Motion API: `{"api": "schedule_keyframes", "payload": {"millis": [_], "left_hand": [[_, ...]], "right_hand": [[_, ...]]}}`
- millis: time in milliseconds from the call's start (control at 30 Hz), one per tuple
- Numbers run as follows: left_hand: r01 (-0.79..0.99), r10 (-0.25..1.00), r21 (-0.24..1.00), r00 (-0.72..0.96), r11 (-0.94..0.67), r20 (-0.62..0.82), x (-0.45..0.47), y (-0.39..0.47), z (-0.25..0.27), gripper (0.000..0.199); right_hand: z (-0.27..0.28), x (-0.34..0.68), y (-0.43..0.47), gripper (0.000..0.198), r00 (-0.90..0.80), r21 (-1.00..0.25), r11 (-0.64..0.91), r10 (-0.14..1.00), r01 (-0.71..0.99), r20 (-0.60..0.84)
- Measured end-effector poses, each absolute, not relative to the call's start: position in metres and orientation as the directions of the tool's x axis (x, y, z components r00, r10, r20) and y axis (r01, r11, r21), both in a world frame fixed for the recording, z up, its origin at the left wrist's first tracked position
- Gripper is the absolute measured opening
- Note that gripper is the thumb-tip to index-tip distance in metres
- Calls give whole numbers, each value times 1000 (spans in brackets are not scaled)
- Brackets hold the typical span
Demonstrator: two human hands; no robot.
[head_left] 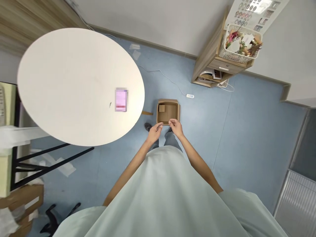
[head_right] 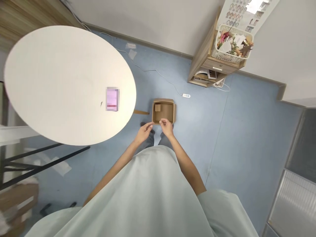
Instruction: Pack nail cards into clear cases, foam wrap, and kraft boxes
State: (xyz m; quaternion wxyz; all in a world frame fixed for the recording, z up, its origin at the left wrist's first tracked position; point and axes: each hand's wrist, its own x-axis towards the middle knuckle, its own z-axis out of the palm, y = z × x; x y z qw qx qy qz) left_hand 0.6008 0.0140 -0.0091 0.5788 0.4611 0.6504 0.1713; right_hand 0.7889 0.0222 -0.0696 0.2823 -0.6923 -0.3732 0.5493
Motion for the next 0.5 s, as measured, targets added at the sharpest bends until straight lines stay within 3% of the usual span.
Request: {"api": "schedule_keyframes", "payload": {"millis": [167,500], "left_hand": [[291,840,820,84,494,-536,586,-5,43,49],[136,920,922,105,363,-377,476,-34,119,58]], "right_hand": [[-19,782,7,32,87,-812,-557,830,175,-550],[73,699,-27,44,105,-909,-393,919,142,-380]]}}
